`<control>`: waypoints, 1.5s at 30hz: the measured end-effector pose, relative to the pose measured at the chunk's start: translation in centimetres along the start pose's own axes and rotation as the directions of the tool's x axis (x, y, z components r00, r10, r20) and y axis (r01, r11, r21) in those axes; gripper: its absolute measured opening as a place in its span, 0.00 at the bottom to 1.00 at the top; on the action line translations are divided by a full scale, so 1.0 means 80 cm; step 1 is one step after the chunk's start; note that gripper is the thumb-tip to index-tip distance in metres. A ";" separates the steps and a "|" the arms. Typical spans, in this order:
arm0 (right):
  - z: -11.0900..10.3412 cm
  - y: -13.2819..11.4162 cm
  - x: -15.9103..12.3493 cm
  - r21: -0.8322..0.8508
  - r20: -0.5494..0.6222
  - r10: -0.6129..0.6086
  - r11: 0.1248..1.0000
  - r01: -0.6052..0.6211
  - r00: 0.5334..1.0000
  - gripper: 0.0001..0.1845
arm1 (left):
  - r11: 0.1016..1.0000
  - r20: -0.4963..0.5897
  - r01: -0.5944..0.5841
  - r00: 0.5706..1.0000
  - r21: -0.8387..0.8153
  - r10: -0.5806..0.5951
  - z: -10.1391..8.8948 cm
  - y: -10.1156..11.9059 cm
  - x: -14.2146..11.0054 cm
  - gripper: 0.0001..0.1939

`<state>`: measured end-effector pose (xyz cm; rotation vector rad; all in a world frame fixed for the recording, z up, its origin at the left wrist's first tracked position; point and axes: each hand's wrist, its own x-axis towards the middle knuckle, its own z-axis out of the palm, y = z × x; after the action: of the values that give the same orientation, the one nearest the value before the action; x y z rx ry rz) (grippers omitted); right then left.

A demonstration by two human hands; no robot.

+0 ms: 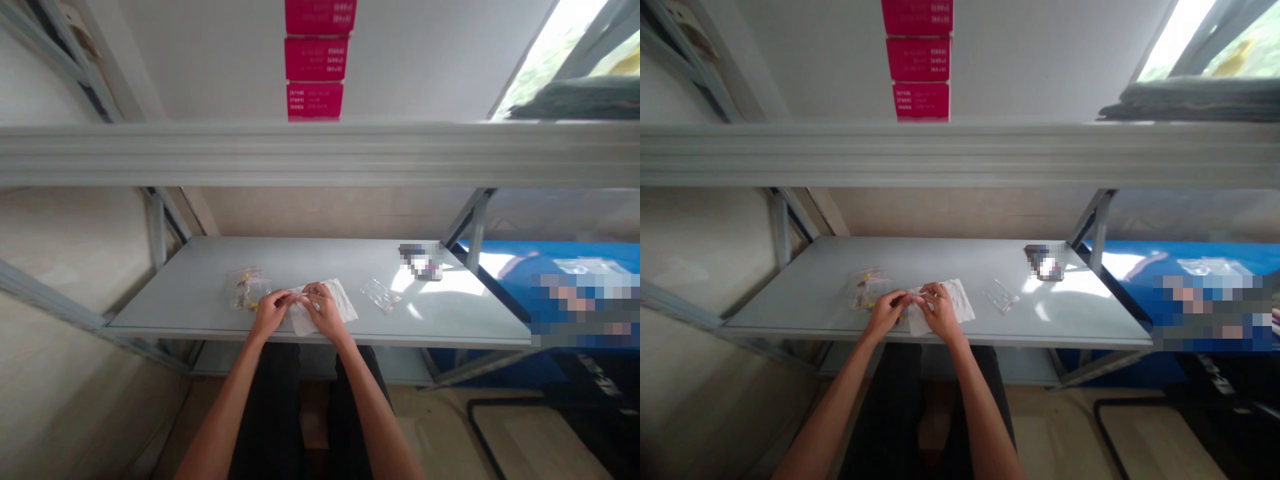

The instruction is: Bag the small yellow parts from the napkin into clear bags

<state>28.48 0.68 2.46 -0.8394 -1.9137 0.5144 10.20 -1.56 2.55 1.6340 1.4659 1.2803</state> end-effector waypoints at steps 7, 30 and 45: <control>-0.004 -0.007 -0.001 -0.001 -0.064 0.047 0.999 -0.047 0.997 0.16 | 0.990 -0.039 0.045 0.998 -0.136 -0.051 -0.004 -0.009 -0.001 0.24; 0.009 -0.006 -0.002 0.377 0.150 0.268 0.874 -0.306 0.952 0.23 | 0.975 0.056 0.044 0.998 -0.220 -0.032 -0.011 0.003 -0.006 0.20; 0.011 0.003 -0.008 0.166 0.068 0.198 0.964 -0.207 0.978 0.15 | 0.989 0.103 0.035 0.994 -0.141 -0.020 -0.004 -0.014 0.000 0.21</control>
<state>27.93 0.37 1.54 -0.9205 -1.8082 0.8214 9.49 -1.38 1.70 1.5564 1.3012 1.2387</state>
